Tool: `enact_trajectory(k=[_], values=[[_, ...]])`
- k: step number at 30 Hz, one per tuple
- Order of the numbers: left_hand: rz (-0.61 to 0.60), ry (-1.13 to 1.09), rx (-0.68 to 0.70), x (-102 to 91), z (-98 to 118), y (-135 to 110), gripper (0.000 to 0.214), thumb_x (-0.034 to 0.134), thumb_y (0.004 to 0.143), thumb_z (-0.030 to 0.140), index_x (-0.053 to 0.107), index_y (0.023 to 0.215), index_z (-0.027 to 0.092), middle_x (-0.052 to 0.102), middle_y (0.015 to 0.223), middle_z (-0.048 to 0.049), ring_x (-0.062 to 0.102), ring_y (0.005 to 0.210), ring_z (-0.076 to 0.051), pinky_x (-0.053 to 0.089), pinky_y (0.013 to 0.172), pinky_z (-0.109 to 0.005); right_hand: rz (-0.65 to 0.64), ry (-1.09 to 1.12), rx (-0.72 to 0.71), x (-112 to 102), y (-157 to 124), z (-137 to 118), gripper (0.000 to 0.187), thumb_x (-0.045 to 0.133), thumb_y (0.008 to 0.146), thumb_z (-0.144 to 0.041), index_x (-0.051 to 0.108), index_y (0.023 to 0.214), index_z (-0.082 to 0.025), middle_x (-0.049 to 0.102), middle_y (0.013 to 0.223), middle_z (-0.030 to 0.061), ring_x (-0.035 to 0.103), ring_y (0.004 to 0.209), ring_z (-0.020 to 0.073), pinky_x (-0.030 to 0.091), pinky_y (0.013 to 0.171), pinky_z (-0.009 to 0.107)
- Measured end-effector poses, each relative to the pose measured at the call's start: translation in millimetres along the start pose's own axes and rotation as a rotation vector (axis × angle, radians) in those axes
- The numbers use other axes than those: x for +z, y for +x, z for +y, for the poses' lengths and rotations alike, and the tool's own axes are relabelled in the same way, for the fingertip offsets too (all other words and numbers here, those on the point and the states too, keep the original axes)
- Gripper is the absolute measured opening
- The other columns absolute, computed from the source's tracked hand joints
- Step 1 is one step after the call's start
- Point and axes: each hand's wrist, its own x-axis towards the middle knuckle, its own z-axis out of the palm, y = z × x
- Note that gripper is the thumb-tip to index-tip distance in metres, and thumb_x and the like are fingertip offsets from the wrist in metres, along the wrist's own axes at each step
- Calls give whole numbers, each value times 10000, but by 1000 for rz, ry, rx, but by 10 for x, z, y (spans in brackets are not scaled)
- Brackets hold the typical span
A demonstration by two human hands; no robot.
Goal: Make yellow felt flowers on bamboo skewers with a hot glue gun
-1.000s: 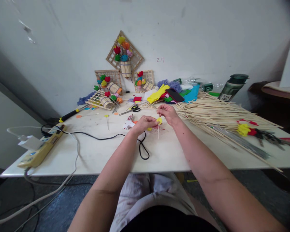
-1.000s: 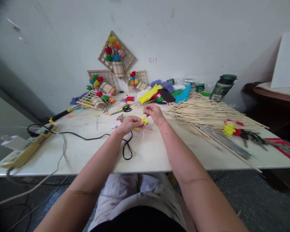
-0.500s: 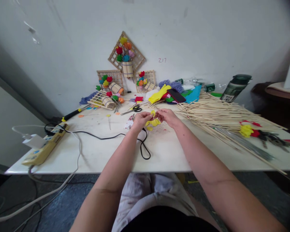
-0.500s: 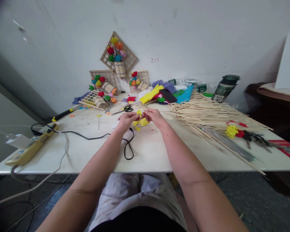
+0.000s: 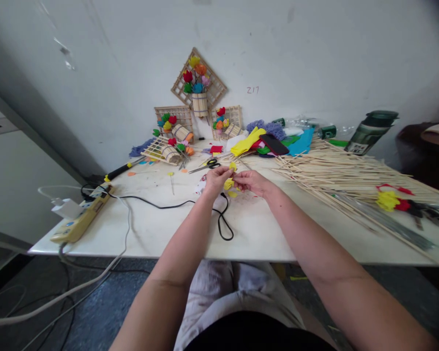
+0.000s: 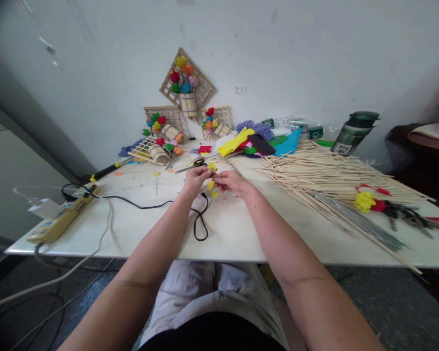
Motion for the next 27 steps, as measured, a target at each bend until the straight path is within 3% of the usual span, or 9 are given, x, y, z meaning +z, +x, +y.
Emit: enact_trajectory(k=[6,12,19,27], values=[[6,-132,-27,-1,43,0,306,764,592,386,670,728,129,671,717,-36,635,688,-138,493,735,-285,136,-40,-73,57,21,13,249,756,592,-329,630,666,-127,617,557,3,482,430,67,379,424,211],[89,-298,-51,-110,116,14,324,772,588,375,625,738,129,693,845,-70,667,711,-161,514,780,-336,282,-95,-115,77,5,-15,218,740,591,-306,649,688,-133,642,562,15,507,440,75,396,427,204],[178,-357,-123,-246,129,36,269,751,624,303,604,760,123,701,803,-84,674,705,-173,523,776,-345,257,-290,-118,178,-56,-81,132,718,622,-238,682,687,-128,662,574,29,536,453,79,394,418,188],[199,-369,-168,-247,114,38,232,720,665,265,595,796,121,708,847,-105,679,749,-175,514,818,-347,233,-368,-82,257,-47,-53,65,723,593,-150,659,582,-148,623,484,-5,560,427,95,430,413,193]])
